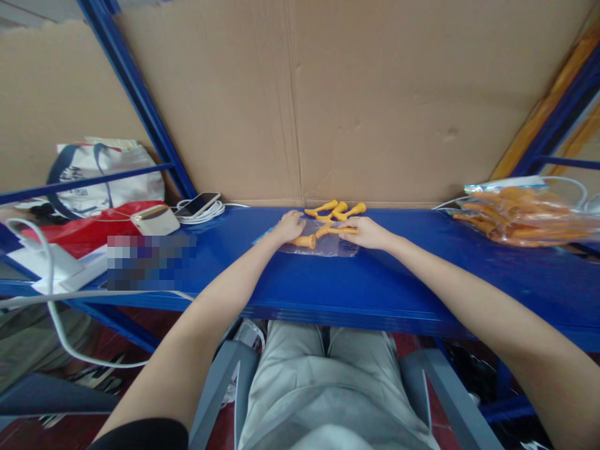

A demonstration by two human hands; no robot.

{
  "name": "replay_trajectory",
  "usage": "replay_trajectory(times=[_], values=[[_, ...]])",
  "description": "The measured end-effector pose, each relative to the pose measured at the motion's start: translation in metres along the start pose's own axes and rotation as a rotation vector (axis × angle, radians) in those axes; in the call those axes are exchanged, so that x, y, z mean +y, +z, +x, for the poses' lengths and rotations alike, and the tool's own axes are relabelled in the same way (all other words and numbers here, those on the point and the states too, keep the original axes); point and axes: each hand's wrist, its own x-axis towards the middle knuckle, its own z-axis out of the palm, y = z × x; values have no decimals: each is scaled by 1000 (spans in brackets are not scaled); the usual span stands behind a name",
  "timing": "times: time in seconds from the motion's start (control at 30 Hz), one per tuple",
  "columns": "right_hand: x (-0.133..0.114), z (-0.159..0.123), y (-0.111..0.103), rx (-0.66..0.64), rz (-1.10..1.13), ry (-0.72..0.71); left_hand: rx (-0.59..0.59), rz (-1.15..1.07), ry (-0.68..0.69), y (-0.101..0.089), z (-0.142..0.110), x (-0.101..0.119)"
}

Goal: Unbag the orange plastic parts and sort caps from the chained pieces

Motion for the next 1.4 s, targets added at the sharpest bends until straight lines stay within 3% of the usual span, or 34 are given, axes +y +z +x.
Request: replay_trajectory(times=[0.2,0.47,0.8,1.1,1.4], values=[[2,0,10,-49,6,-212,21,-223,-141,-4,1,2],[4,2,18,-29,0,-261,23,-574,-241,-10,-3,4],[13,9,25,-4,-165,-377,-98,-963,-280,-7,-15,31],[32,21,38,62,-149,-351,-106,-1029,-237,-1,-14,34],[14,3,10,43,-208,-179,41,-808,-177,-9,-10,26]])
